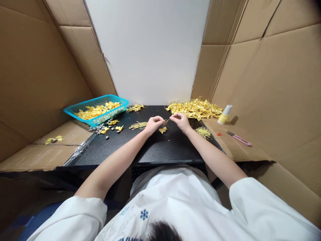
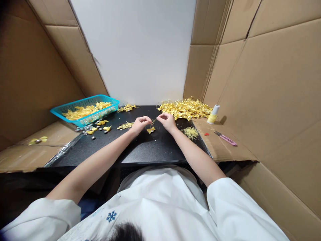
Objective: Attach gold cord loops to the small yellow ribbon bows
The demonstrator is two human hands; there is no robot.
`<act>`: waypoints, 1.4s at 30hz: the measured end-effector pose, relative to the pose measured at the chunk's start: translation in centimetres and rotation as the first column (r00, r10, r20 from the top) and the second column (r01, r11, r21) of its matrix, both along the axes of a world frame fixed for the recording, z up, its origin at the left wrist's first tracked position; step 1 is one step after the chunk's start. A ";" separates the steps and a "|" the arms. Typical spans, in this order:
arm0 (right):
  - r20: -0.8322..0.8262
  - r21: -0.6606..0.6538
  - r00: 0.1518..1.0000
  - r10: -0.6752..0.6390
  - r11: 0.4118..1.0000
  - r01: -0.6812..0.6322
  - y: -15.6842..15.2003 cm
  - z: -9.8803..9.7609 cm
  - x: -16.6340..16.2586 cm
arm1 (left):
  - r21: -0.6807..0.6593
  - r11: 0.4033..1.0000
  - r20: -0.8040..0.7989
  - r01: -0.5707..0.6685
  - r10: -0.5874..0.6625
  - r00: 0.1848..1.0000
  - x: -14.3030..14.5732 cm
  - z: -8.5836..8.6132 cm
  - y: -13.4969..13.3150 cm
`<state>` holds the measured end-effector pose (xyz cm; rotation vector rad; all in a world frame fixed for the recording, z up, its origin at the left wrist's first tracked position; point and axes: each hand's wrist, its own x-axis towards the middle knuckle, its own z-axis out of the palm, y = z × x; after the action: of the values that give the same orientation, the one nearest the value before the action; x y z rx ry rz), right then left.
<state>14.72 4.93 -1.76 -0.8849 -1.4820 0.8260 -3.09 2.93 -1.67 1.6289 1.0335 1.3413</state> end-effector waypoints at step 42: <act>0.671 0.119 0.735 -0.100 0.993 0.026 -2.3 0.3 -1.6 | -0.119 0.985 -0.560 0.127 -0.172 0.811 -3.0 1.0 1.1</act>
<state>13.09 2.68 -1.41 -1.2286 -2.0921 0.3632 -6.06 4.03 -0.68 2.0635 1.2413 0.6984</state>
